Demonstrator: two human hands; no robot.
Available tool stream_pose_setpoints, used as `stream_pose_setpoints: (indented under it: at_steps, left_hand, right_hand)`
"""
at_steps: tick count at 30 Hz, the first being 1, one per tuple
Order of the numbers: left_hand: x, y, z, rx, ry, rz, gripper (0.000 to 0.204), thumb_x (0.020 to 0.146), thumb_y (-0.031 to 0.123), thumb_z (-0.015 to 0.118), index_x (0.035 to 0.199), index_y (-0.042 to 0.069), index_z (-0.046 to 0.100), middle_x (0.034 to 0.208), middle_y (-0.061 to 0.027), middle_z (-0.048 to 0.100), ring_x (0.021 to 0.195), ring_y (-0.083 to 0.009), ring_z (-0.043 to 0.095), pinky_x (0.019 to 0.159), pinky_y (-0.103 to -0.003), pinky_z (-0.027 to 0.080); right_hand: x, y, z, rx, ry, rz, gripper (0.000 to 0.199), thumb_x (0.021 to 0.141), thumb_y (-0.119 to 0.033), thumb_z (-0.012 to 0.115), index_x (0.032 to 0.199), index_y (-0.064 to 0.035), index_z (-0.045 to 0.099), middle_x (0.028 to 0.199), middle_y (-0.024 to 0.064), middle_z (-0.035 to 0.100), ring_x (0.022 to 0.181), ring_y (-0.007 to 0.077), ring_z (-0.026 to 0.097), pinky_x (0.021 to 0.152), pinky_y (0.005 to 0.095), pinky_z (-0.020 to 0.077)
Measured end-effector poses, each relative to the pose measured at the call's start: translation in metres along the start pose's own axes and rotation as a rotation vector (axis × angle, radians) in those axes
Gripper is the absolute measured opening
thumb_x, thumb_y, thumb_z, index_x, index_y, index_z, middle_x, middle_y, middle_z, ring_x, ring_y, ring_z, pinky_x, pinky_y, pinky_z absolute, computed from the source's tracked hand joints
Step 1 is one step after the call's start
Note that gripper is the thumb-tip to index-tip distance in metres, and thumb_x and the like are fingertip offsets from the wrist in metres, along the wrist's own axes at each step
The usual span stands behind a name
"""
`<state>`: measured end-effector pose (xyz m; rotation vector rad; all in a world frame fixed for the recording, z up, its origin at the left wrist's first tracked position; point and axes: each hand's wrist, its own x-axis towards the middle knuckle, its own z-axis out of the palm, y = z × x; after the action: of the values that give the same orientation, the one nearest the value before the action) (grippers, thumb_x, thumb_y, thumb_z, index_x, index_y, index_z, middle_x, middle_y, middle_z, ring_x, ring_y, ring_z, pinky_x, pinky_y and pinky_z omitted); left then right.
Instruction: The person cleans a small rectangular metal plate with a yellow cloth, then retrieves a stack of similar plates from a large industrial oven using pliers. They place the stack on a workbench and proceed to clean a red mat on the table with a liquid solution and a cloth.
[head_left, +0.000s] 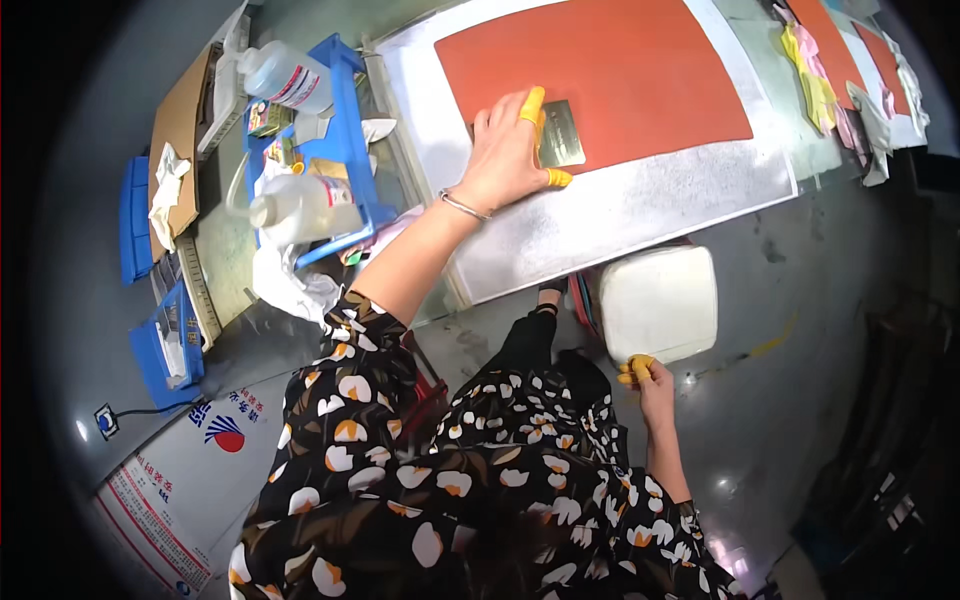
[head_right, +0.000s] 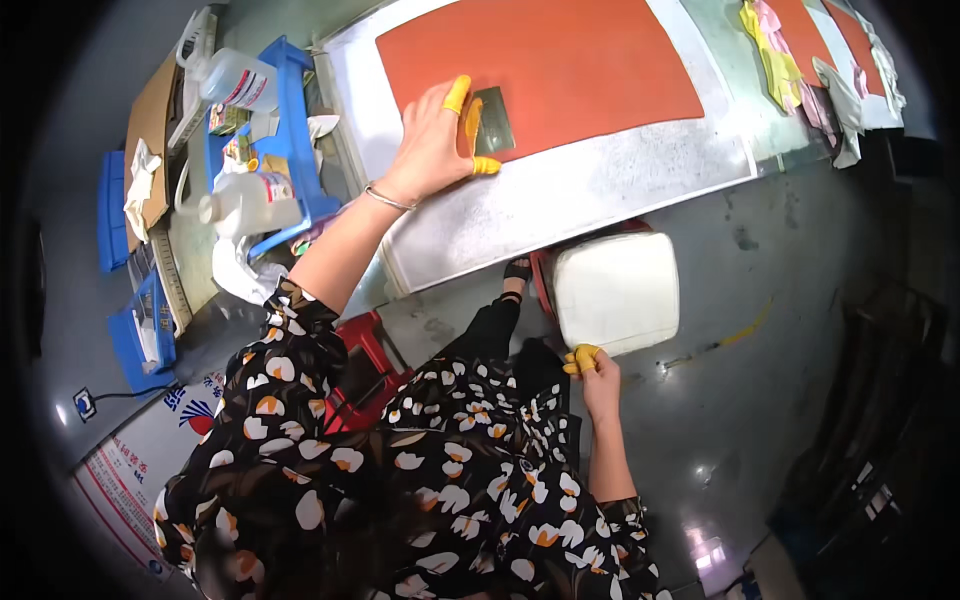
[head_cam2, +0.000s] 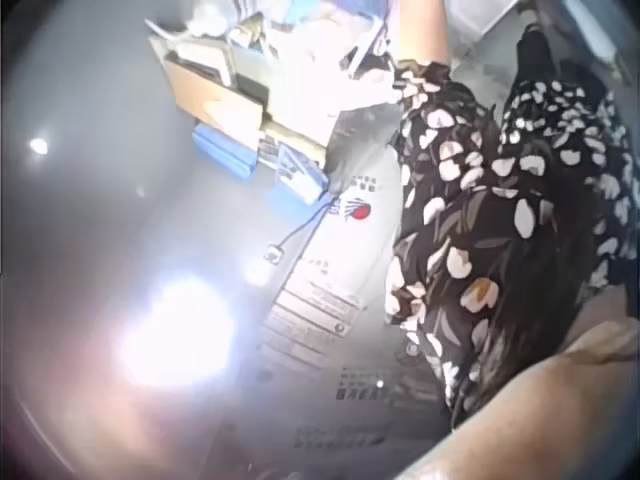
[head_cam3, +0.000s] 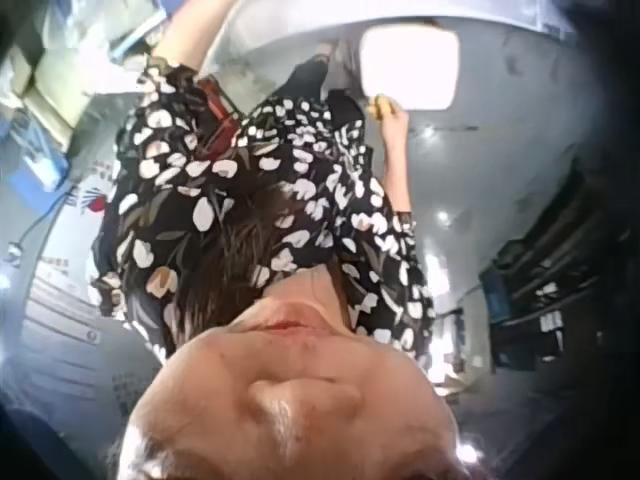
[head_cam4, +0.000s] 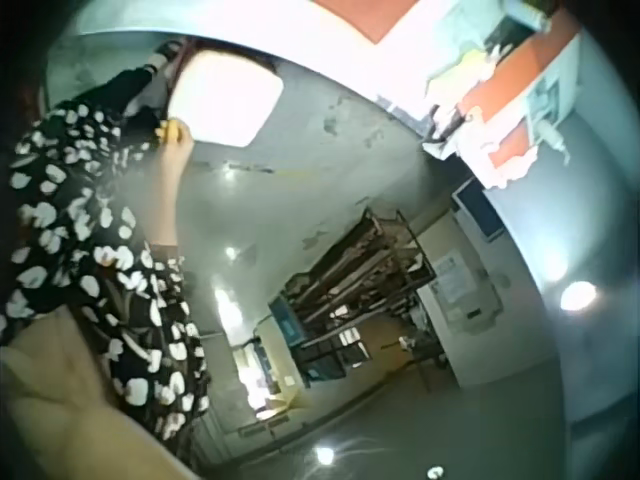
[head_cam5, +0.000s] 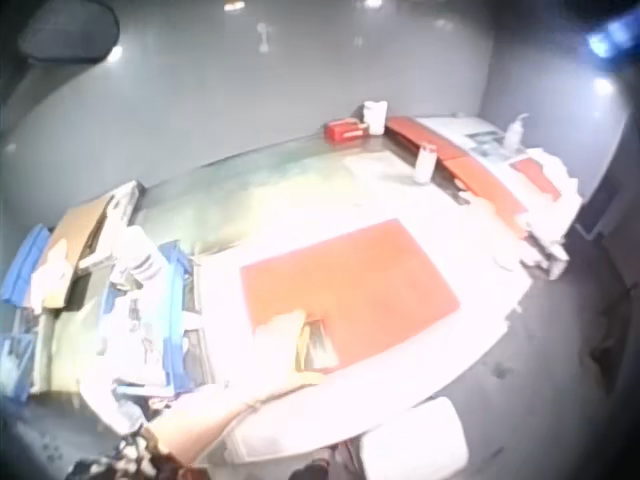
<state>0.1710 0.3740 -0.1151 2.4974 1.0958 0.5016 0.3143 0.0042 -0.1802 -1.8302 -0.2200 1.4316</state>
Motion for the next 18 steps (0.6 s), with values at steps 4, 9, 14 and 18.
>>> stream_pose_setpoints:
  at_steps: [4, 9, 14, 18]
  left_hand:
    - [0.008, -0.007, 0.016, 0.088, -0.098, -0.063, 0.095, 0.051, 0.033, 0.082, 0.127, -0.004, 0.037, 0.119, -0.0146, 0.042, 0.112, -0.0288, 0.038, 0.094, -0.041, 0.025]
    - [0.01, -0.002, 0.018, 0.079, -0.076, -0.122, 0.088, 0.054, 0.035, 0.078, 0.123, -0.003, 0.04, 0.114, -0.0184, 0.04, 0.108, -0.033, 0.037, 0.095, -0.042, 0.025]
    - [0.003, 0.003, 0.019, 0.047, -0.004, -0.174, 0.078, 0.053, 0.029, 0.078, 0.117, -0.001, 0.043, 0.113, -0.0176, 0.039, 0.107, -0.0329, 0.038, 0.091, -0.042, 0.032]
    - [-0.001, 0.0, 0.021, 0.033, 0.044, -0.13, 0.077, 0.053, 0.027, 0.078, 0.117, 0.0, 0.043, 0.112, -0.0169, 0.041, 0.106, -0.0333, 0.041, 0.09, -0.041, 0.035]
  right_hand:
    - [0.021, -0.014, -0.008, -0.049, -0.02, 0.061, 0.021, 0.09, -0.018, 0.051, 0.098, 0.0002, 0.059, 0.085, 0.0072, 0.064, 0.07, 0.0132, 0.061, 0.06, 0.0222, 0.0472]
    - [0.045, -0.017, -0.023, -0.123, -0.136, 0.048, 0.023, 0.091, -0.02, 0.051, 0.098, -0.0004, 0.059, 0.085, 0.0071, 0.064, 0.071, 0.013, 0.061, 0.059, 0.0224, 0.047]
    - [0.058, -0.029, -0.037, -0.159, -0.162, 0.031, 0.023, 0.091, -0.021, 0.05, 0.098, -0.0014, 0.059, 0.086, 0.0065, 0.065, 0.071, 0.0132, 0.062, 0.06, 0.0224, 0.0463]
    - [0.056, -0.034, -0.043, -0.149, -0.106, 0.068, 0.019, 0.09, -0.015, 0.05, 0.098, 0.0005, 0.059, 0.084, 0.0065, 0.064, 0.069, 0.0104, 0.06, 0.056, 0.0198, 0.0431]
